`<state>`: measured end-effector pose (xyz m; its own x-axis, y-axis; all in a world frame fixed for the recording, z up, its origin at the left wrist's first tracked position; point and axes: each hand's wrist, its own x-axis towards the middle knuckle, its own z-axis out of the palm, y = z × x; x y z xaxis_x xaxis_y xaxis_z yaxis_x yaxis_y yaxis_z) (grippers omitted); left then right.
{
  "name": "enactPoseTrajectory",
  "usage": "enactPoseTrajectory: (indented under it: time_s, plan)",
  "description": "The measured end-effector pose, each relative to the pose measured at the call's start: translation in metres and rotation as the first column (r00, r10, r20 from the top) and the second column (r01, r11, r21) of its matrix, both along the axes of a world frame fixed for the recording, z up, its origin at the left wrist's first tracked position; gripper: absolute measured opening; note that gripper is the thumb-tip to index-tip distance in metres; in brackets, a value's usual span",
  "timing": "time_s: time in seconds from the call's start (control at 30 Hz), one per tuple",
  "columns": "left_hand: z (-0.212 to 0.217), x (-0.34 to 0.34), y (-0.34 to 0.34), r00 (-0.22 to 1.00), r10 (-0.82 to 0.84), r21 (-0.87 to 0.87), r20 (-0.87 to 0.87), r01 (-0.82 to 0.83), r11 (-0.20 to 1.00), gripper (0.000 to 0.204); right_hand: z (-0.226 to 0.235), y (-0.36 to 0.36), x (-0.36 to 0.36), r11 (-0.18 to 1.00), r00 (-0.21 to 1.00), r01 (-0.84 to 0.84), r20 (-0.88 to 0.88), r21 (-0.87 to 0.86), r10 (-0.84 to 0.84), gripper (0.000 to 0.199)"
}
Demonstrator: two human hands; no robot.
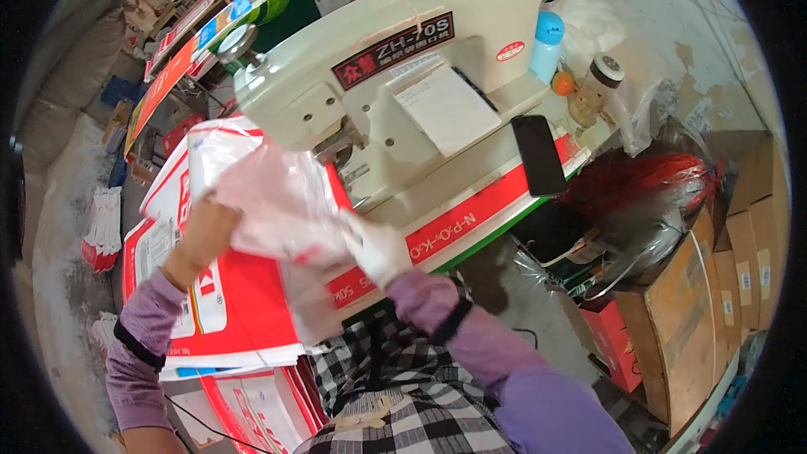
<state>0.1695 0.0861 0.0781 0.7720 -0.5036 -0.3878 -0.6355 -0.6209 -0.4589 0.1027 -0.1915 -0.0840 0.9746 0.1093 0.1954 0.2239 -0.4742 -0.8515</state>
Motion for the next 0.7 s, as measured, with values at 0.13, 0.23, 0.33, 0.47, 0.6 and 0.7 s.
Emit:
enactPoseTrajectory:
  time_s: [0.13,0.23,0.33,0.47,0.6,0.7]
  plan:
    - [-0.012,-0.113,0.022,0.983,-0.105,-0.418,-0.150,0.033,0.908,0.023,-0.016,-0.003,0.025,0.735,0.960,0.126,-0.269,0.666,0.080,0.035]
    - [-0.041,-0.203,-0.066,0.854,0.235,-0.803,-0.464,-0.518,0.295,0.032,-0.044,0.119,-0.070,0.480,0.940,-0.004,-0.160,0.877,0.300,0.043]
    - [-0.028,-0.204,-0.075,0.482,0.105,-0.494,-0.870,-0.850,-0.185,0.033,-0.059,0.126,-0.115,0.126,0.808,0.348,-0.365,0.929,0.462,0.050]
    - [-0.033,-0.186,-0.093,0.128,-0.045,-0.127,-0.991,-0.991,-0.029,0.037,0.010,0.019,-0.076,0.174,0.693,0.391,-0.414,0.904,0.590,0.062]
    - [-0.019,-0.153,-0.131,0.953,-0.297,-0.662,-0.062,0.184,0.727,0.018,0.006,0.021,-0.061,0.614,0.938,0.184,-0.324,0.767,0.125,0.073]
    - [-0.031,-0.148,-0.145,0.878,-0.413,-0.631,-0.240,0.182,0.754,0.008,0.013,0.014,-0.049,0.944,0.934,0.083,-0.356,0.320,0.038,0.088]
